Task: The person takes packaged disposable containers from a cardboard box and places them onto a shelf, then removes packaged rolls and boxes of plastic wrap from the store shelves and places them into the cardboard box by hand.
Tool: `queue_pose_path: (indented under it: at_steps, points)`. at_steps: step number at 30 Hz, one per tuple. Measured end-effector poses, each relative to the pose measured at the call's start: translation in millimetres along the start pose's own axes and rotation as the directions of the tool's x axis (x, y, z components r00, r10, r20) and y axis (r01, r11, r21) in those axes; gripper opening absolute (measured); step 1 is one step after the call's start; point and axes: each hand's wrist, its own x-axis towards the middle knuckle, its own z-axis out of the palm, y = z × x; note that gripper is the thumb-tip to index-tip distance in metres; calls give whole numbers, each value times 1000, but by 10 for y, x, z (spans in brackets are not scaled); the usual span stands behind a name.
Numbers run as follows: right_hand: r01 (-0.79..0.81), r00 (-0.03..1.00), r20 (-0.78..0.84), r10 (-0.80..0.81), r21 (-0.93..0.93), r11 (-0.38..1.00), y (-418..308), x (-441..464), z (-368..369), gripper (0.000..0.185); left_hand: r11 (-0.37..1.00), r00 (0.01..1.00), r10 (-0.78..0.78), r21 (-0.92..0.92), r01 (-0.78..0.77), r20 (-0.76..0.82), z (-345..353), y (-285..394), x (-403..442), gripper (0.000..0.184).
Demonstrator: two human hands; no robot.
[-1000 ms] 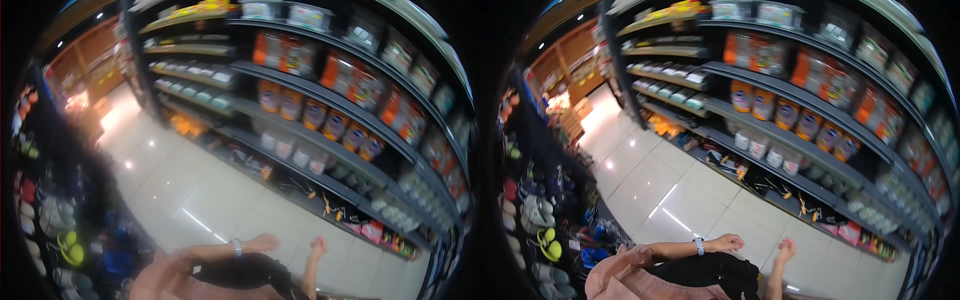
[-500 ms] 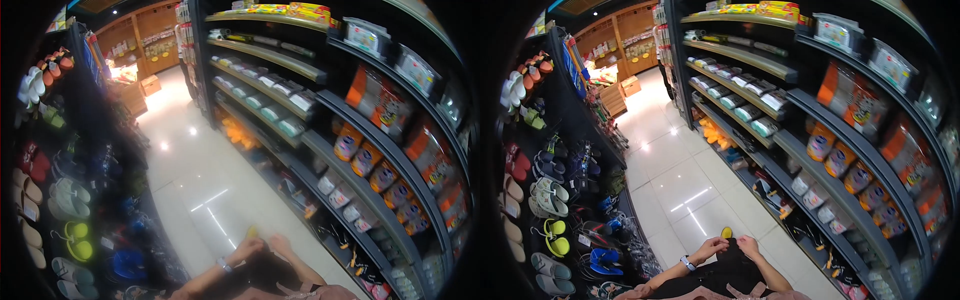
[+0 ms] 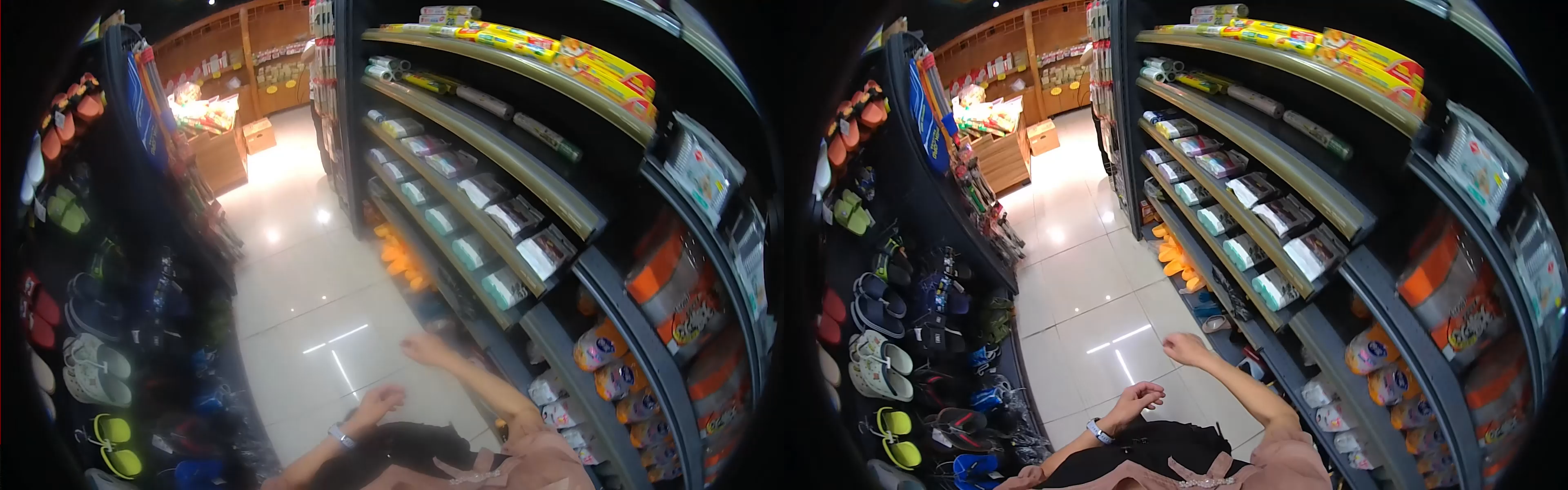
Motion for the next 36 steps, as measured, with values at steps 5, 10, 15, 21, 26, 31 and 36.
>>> queue_pose_path:
  at_steps: [5,10,15,21,26,31,36]
  points:
    - [288,947,202,-252,-178,941,-319,1432,-583,23,998,992,41,52,-47,116,-355,310,875,27]
    - [535,842,233,-486,-473,700,-542,2817,-1285,18,988,980,127,65,-138,156,-836,994,1773,26]
    - [509,832,298,-468,-745,430,-613,4122,-2269,11,947,950,241,164,-275,200,-1479,1815,2661,25]
    - [238,917,4,-398,-807,541,-235,5169,-3533,27,928,922,359,47,-369,147,-2088,2706,3503,23]
    - [-55,969,-189,-161,-795,604,296,5756,-4423,48,939,926,316,70,-337,207,-2339,3077,4214,20]
    - [-183,958,-288,8,-589,787,1218,6342,-4970,65,914,880,396,-23,-405,262,-2432,3585,4926,21]
    - [-244,951,-301,69,-594,767,1798,6865,-5339,73,760,773,591,163,-629,231,-2460,4127,5658,16]
